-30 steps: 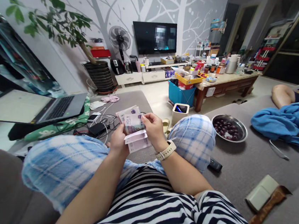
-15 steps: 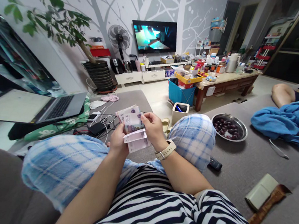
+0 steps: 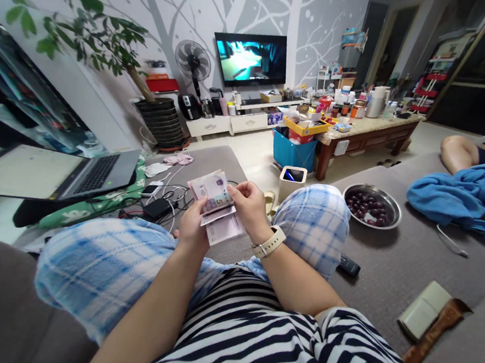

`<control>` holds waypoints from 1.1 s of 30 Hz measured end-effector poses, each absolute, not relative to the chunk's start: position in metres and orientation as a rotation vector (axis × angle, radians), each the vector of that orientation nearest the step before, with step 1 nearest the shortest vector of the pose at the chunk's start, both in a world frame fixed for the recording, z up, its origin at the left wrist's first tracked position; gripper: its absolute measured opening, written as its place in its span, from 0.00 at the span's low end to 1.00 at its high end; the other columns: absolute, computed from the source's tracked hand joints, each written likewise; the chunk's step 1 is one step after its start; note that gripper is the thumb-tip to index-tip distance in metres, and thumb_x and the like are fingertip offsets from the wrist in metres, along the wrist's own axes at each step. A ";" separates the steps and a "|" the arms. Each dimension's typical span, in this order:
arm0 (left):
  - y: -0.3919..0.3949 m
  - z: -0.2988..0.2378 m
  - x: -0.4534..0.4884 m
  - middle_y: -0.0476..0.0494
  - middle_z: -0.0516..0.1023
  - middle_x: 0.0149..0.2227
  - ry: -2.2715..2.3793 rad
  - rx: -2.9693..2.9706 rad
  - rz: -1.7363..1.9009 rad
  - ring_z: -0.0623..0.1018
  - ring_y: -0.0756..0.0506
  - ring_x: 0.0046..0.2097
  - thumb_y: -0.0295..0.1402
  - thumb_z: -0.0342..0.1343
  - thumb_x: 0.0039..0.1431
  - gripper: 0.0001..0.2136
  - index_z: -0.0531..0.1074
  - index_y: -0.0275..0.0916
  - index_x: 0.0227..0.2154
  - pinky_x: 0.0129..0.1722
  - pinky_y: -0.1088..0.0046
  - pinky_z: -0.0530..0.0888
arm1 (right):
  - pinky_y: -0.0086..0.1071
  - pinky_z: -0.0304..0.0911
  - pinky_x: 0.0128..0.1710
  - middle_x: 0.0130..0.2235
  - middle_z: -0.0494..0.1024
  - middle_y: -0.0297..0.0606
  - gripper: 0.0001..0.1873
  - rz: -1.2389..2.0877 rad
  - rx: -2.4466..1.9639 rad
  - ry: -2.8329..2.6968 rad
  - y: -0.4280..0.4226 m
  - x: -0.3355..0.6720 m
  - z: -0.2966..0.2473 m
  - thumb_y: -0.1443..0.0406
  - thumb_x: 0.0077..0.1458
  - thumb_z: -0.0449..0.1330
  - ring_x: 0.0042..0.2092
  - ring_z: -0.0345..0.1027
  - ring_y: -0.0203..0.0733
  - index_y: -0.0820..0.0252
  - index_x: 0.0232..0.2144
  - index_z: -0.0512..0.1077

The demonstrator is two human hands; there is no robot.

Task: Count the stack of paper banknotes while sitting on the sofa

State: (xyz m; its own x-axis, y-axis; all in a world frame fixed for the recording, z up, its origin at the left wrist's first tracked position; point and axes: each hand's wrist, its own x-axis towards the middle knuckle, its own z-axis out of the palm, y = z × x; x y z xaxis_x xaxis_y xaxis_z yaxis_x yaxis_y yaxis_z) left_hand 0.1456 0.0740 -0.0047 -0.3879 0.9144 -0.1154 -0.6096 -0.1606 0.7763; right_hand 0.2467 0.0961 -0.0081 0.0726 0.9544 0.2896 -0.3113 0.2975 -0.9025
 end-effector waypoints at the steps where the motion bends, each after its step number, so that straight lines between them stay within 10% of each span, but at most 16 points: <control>1: 0.073 -0.003 0.146 0.41 0.80 0.29 0.943 0.470 1.757 0.81 0.42 0.36 0.27 0.56 0.50 0.05 0.75 0.31 0.29 0.41 0.67 0.75 | 0.28 0.55 0.26 0.22 0.68 0.29 0.16 1.095 -0.774 -1.083 0.097 0.247 -0.009 0.54 0.45 0.65 0.25 0.60 0.33 0.59 0.26 0.67; 33: 0.080 -0.007 0.145 0.42 0.80 0.29 0.906 0.401 1.785 0.80 0.45 0.31 0.28 0.51 0.56 0.09 0.76 0.31 0.30 0.39 0.68 0.76 | 0.28 0.56 0.29 0.26 0.70 0.31 0.11 1.146 -0.718 -1.157 0.097 0.247 -0.011 0.59 0.47 0.62 0.28 0.61 0.33 0.61 0.26 0.69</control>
State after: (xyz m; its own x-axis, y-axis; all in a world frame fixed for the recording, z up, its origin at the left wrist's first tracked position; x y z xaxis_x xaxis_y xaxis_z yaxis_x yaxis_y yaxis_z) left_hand 0.1448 0.0803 -0.0070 -0.3976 0.9060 -0.1455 -0.6524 -0.1676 0.7391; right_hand 0.2465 0.0973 -0.0110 -0.0109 0.9465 0.3225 -0.3129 0.3031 -0.9001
